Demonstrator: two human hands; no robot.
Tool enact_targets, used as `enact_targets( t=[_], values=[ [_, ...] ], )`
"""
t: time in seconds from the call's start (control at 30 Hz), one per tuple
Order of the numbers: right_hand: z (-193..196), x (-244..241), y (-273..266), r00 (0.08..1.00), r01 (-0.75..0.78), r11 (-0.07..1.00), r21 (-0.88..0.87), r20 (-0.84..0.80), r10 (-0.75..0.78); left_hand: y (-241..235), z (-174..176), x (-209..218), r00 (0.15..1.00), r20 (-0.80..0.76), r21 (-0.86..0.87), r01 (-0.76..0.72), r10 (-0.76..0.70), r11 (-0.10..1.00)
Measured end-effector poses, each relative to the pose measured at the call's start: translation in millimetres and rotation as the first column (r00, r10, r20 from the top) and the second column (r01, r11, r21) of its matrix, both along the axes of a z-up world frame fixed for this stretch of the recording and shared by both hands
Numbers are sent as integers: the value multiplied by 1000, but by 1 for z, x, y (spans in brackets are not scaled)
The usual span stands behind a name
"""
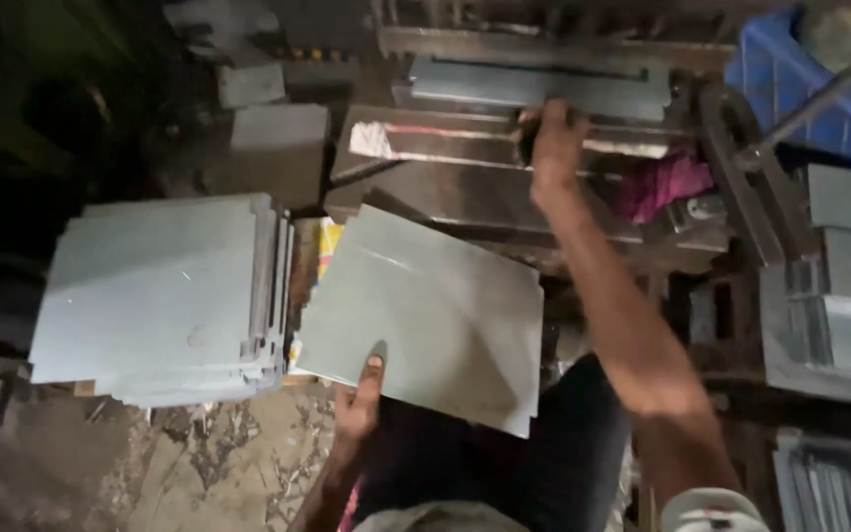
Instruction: Operator places metal sheets into a punch press to cut out central rectangular frames and organizes the resulting pieces.
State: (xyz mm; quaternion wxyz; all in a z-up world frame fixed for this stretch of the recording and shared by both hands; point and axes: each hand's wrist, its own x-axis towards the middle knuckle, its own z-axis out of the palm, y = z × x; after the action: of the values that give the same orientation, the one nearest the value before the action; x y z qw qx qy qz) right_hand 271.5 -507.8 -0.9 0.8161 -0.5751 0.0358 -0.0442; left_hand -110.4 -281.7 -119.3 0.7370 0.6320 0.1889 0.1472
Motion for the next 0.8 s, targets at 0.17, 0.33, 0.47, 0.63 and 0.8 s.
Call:
enact_targets(
  t=[0.17, 0.33, 0.47, 0.63, 0.8],
  values=[
    [-19, -64, 4, 980, 146, 955, 260, -172, -103, -4, 48, 7, 999, 4, 102, -47, 47, 994],
    [-45, -56, -22, 986, -32, 999, 27, -163, 36, -12, 84, 11, 980, -198, 102, 19, 2, 995],
    [-90, -95, -51, 988, 58, 994, 94, -147, -43, -16, 58, 36, 994, 74, -129, 95, -86, 987],
    [-130, -284, -135, 782, 590, 223, -776, 618, 81, -36, 118, 90, 992, 32, -371, 129, -126, 920],
    [-106, -393, -170, 822, 554, 418, -720, 554, -134, -64, 111, 165, 977, 164, -395, 193, -138, 898]
  ],
)
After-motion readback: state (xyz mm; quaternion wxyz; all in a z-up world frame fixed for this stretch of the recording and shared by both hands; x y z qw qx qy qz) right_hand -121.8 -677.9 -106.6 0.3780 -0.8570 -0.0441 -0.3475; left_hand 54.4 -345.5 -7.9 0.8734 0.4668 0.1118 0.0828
